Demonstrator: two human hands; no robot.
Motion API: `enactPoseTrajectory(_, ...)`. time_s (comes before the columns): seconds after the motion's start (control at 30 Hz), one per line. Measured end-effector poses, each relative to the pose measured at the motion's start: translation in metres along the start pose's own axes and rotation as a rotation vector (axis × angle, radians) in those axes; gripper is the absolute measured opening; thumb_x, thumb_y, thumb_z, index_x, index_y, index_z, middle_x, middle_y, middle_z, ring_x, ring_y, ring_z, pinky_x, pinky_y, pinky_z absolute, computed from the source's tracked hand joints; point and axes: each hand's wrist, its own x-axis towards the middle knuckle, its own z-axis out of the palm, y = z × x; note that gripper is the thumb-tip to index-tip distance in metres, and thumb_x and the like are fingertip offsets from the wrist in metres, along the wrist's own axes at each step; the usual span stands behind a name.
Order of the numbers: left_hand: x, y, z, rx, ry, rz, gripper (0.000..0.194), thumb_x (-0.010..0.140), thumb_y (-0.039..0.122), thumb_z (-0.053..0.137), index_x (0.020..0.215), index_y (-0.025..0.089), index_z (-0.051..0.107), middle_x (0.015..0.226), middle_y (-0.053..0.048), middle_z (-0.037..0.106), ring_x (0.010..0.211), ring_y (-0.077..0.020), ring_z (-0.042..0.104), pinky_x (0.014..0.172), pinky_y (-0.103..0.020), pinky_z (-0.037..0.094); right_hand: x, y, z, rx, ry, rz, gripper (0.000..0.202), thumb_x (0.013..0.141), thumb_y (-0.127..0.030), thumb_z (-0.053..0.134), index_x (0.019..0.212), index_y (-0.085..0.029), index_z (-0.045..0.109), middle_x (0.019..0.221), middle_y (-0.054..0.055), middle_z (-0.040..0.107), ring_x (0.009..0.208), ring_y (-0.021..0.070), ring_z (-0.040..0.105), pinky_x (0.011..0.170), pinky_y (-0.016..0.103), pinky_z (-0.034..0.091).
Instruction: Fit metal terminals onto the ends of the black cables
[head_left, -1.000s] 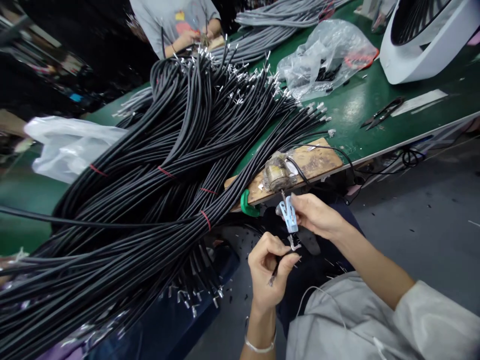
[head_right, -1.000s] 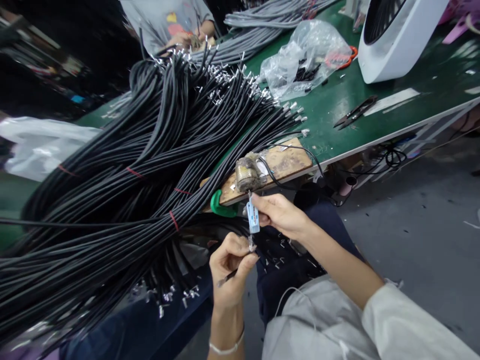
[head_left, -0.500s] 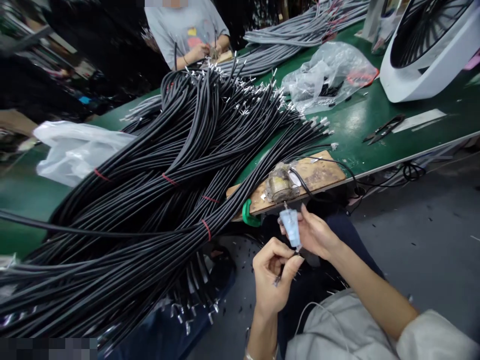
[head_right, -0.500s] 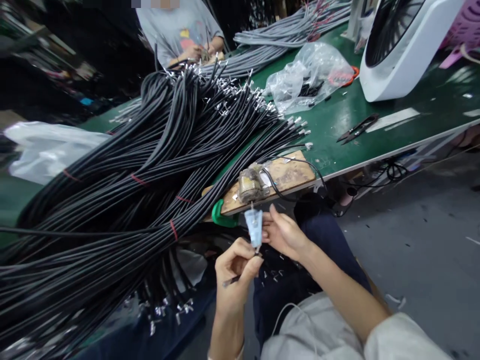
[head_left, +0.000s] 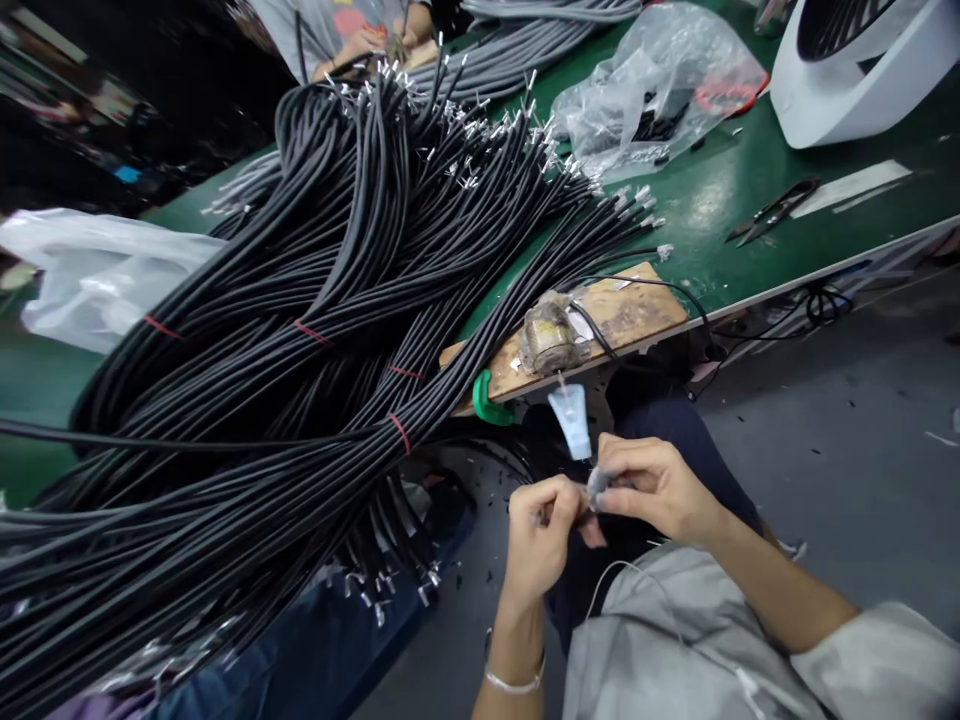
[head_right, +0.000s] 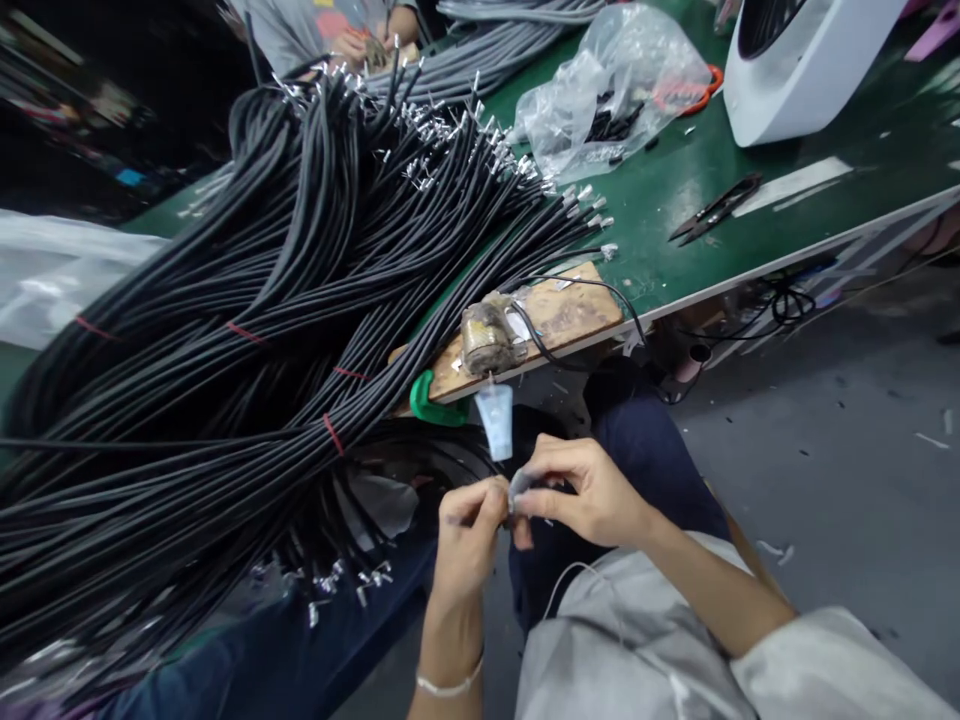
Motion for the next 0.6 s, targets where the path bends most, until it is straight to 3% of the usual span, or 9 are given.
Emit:
enactPoseTrajectory(0.07,0.004,0.002,0.003,0.018,0.062,-0.121,0.040,0.083,0.046,0.064,0.061,0.013,0.064,0.048,-0.001,0.056,0.040,-0.0101,0.050,0.043,-0.022,0.042,-0.001,-0.003,0.003,0.003,-0.048,-0.019,0.028,0.088,-0.034,0.063,0.069,-0.013,0.064,0.062,0.000,0.053,0.060,0.0112,0.048,0.055,0.025,0.039)
enactPoseTrajectory(0.13,0.007,0.002,0.007,0.035,0.113,-0.205,0.033,0.076,0.043,0.072,0.068,0.011,0.068,0.049,0.001,0.056,0.040,-0.0089,0.047,0.042,-0.022,0.040,0.000,-0.004,0.005,-0.094,-0.002,-0.024,0.032,0.088,-0.036,0.062,0.065,-0.014,0.060,0.060,-0.001,0.052,0.056,0.0106,0.045,0.052,0.024,0.037)
enactPoseTrajectory(0.27,0.008,-0.002,0.012,0.077,0.153,-0.239,0.022,0.068,0.027,0.078,0.064,0.010,0.065,0.050,0.004,0.051,0.044,-0.0061,0.043,0.043,-0.018,0.034,0.005,-0.005,0.015,-0.554,0.146,-0.185,0.016,0.078,-0.028,0.074,0.077,-0.015,0.065,0.073,0.004,0.061,0.071,0.0164,0.052,0.064,0.028,0.042)
enactPoseTrajectory(0.37,0.004,-0.004,0.012,0.079,0.149,-0.216,0.018,0.067,0.020,0.076,0.063,0.011,0.061,0.053,0.004,0.051,0.047,-0.0060,0.044,0.045,-0.017,0.035,0.005,-0.003,0.021,-0.653,0.192,-0.280,0.009,0.086,-0.017,0.062,0.078,-0.014,0.064,0.072,0.004,0.060,0.071,0.0165,0.053,0.067,0.029,0.044)
enactPoseTrajectory(0.6,-0.013,-0.004,0.005,0.224,0.021,-0.053,0.014,0.081,0.025,0.068,0.075,0.012,0.069,0.068,0.000,0.054,0.057,-0.0075,0.047,0.050,-0.018,0.035,0.006,0.009,0.009,-0.551,0.284,-0.033,0.030,0.083,-0.020,0.060,0.055,-0.016,0.049,0.056,-0.004,0.044,0.050,0.0082,0.040,0.048,0.023,0.030)
